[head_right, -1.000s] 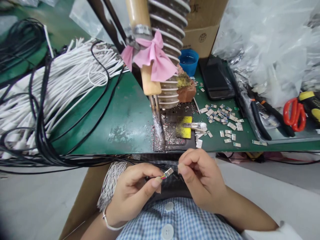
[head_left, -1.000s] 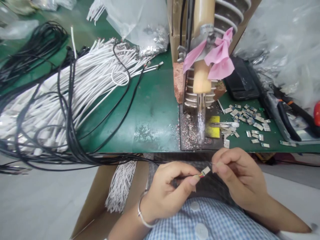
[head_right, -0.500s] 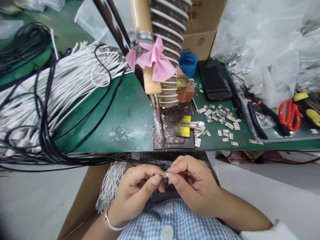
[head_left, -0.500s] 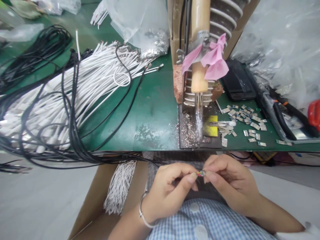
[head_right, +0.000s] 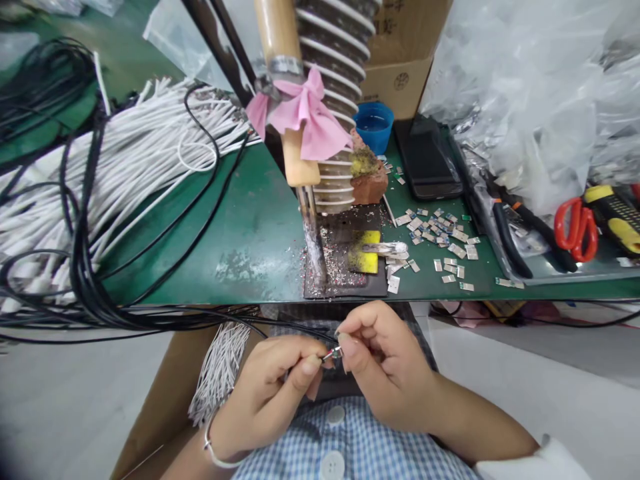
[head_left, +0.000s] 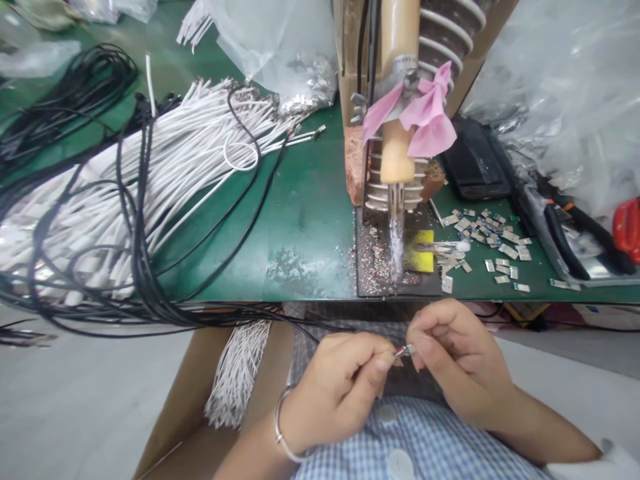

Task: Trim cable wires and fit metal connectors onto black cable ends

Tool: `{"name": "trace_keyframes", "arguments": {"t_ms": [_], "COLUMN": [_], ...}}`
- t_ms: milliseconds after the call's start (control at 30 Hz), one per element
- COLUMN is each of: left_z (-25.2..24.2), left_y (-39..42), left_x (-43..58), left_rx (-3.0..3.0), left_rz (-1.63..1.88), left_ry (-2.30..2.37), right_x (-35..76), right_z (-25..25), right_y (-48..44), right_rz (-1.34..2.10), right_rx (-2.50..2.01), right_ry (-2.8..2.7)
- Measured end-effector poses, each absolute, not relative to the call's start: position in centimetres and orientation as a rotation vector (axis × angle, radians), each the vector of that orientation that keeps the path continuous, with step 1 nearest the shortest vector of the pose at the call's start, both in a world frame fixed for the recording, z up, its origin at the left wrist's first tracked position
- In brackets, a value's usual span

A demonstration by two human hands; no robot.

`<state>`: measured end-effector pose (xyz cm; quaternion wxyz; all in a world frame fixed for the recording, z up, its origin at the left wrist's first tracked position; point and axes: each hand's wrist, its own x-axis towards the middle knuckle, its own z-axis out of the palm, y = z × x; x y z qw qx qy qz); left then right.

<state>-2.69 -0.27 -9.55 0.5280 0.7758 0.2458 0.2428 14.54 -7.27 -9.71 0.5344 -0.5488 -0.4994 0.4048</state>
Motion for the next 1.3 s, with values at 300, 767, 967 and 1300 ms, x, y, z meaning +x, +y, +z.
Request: {"name": "trace_keyframes", "arguments": {"t_ms": [300,767,967,1300], "left_z": [-9.5,-9.0,-9.0,-9.1], "left_y": [-0.1,0.4,0.5,0.3], "left_x": [-2.7,-3.0,-2.8,-2.6], "left_rx": [1.835,1.912,1.895,1.908], "left_rz": [0.575,0.725,0.728,0.648], "left_ry": [0.555,0.642,0.626,0.693], "right_x": [13.7,15.0,14.8,14.2], "right_z": [-10.0,-9.1,-9.3,-9.5], "right_y": [-6.8,-6.9,-7.1,-7.0], "right_rz": [1.332,1.161,1.05,1.03], "right_rx": [-1.153,-1.23,-1.25,-1.258], "right_ry": [-0.805,-1.155,-1.165,-1.145]}}
